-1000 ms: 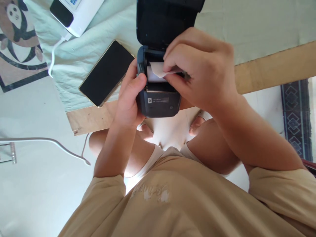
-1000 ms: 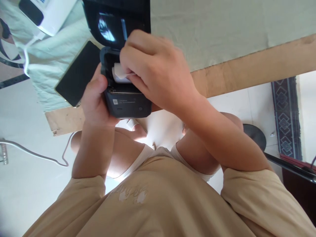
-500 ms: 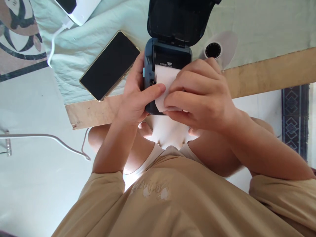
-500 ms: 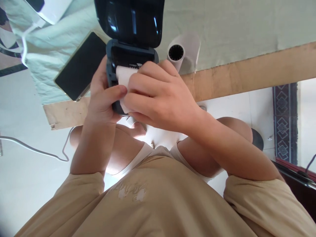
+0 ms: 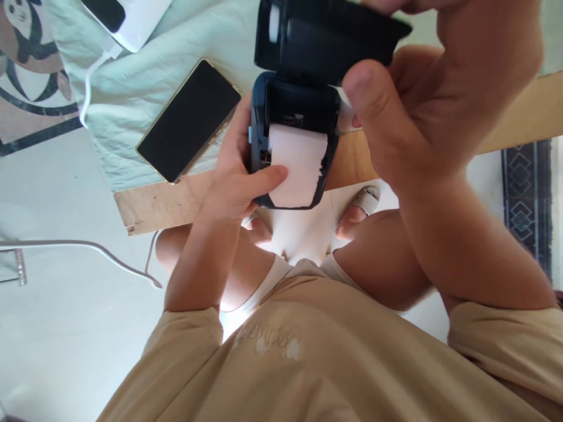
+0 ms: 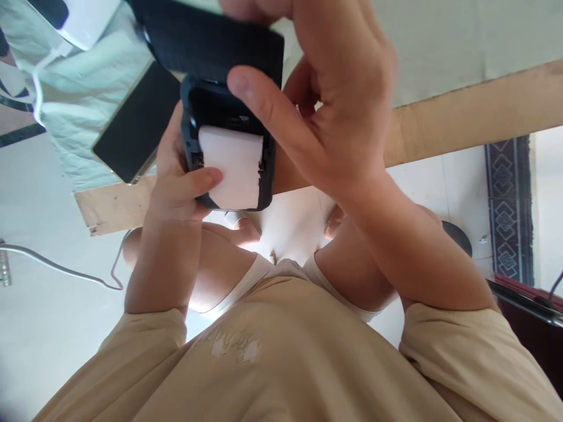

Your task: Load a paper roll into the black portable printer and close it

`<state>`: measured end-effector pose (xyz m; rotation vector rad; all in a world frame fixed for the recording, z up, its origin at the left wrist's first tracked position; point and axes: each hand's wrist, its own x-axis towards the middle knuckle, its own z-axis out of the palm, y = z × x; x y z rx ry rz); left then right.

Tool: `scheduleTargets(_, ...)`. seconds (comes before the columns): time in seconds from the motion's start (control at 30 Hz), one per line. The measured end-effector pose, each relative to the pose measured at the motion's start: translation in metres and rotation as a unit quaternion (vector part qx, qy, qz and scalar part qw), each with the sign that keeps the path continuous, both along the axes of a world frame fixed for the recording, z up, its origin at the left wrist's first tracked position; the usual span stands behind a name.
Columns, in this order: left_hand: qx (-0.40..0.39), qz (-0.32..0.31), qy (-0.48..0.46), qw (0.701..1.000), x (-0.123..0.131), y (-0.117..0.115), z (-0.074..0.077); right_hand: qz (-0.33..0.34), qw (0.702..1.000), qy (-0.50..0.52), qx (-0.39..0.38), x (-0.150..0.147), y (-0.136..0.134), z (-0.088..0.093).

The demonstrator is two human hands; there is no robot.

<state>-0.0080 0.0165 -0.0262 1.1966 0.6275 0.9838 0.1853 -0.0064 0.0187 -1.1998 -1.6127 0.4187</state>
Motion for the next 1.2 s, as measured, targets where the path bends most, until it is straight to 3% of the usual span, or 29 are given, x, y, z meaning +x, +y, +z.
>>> scheduleTargets(0.1, 0.001, -0.003, 0.009, 1.0, -0.003, -0.001, 0.0, 0.009, 0.997, -0.039, 0.061, -0.003, -0.004, 0.008)
scheduleTargets(0.17, -0.006, 0.012, 0.008, 1.0, -0.004, -0.003, 0.0, 0.053, 0.996, -0.057, 0.052, -0.002, -0.006, 0.009)
scheduleTargets(0.37, -0.05, 0.052, 0.012, 0.997, -0.004, -0.006, 0.003, 0.098, 0.988, -0.119, 0.02, -0.001, -0.009, 0.002)
scheduleTargets(0.5, -0.068, 0.04, 0.007, 0.997, -0.001, -0.007, 0.01, 0.098, 0.983, -0.155, 0.006, -0.002, -0.01, -0.001)
scheduleTargets(0.7, -0.096, 0.054, 0.007, 0.994, 0.004, -0.009, 0.014, 0.075, 0.982, -0.165, 0.045, -0.004, -0.01, -0.003)
scheduleTargets(0.8, -0.068, 0.052, -0.034, 0.996, 0.009, -0.011, 0.013, 0.068, 0.988, -0.14, -0.025, -0.005, -0.012, -0.002)
scheduleTargets(0.9, -0.043, 0.072, -0.075, 0.994, 0.013, -0.012, 0.012, 0.115, 0.981, -0.118, -0.097, -0.007, -0.013, -0.003)
scheduleTargets(1.03, -0.07, 0.078, -0.037, 0.994, 0.014, -0.016, 0.016, 0.146, 0.98, -0.105, -0.081, -0.01, -0.012, -0.009)
scheduleTargets(1.2, -0.086, 0.129, -0.036, 0.987, 0.019, -0.022, 0.025, 0.143, 0.979, -0.098, -0.104, -0.011, -0.013, -0.012)
